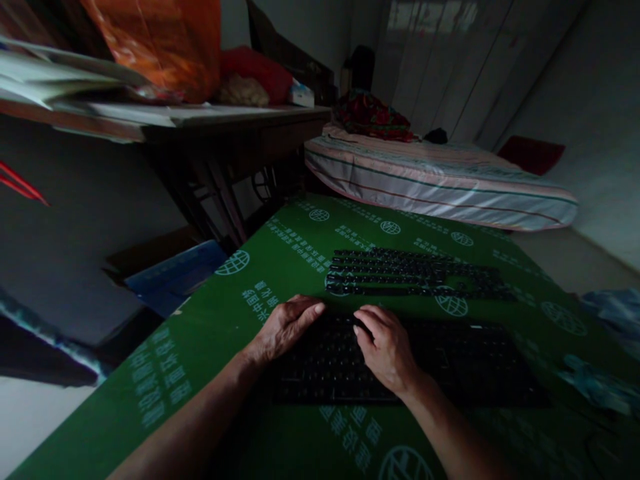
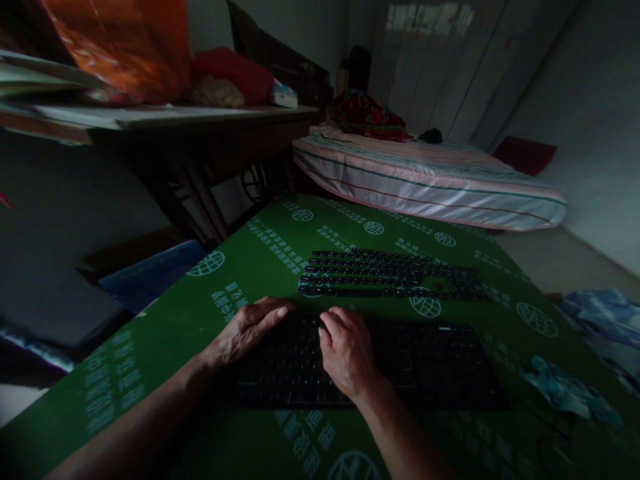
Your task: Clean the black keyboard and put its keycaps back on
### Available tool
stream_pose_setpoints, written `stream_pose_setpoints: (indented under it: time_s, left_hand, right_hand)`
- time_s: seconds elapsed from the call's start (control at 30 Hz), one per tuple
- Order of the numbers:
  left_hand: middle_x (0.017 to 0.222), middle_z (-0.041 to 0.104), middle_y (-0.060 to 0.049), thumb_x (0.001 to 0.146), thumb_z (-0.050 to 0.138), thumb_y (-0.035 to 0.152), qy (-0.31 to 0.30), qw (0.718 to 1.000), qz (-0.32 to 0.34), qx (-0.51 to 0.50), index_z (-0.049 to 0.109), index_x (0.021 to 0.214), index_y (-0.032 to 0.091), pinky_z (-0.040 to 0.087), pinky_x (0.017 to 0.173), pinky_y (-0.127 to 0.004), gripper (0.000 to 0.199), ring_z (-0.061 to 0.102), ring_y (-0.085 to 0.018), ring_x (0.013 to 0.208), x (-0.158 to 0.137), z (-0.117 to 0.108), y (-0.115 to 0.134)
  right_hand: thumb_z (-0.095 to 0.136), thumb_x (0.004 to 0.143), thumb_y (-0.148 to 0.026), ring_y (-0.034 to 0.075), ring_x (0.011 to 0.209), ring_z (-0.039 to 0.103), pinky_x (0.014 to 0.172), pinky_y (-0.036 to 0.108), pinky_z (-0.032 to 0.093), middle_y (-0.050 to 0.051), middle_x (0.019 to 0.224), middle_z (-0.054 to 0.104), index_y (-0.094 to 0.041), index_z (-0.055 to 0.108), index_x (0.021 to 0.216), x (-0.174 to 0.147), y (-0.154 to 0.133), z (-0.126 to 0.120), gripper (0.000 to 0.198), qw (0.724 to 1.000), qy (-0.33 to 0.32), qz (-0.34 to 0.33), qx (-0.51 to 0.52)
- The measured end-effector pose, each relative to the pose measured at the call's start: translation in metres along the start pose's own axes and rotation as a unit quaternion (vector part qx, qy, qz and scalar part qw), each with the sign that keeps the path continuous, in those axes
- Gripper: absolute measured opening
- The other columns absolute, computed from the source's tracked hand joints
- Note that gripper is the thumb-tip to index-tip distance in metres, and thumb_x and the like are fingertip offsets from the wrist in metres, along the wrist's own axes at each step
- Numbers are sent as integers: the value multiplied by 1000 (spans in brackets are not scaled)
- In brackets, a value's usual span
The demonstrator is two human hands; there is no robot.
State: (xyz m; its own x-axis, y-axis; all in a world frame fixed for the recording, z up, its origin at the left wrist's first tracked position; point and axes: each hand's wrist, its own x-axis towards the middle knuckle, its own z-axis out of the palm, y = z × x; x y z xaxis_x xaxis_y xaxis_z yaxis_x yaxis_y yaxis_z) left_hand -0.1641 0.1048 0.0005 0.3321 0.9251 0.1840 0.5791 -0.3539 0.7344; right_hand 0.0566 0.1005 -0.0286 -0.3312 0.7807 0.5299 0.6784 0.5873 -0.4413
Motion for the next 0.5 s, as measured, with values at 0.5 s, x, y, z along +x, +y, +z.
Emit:
stream_pose_setpoints:
  time_s: [0.5]
  left_hand:
    - [94,73,-4,92,27,58,62,975,-158,-142,73,90,19,41,97,-41,60,62,-25,96,1,-12,8]
  right_hand:
    - [48,87,-14,21,95,62,90,36,50,9,102,68,-18,66,101,1,2,0,24,1000,-14,-1,-3]
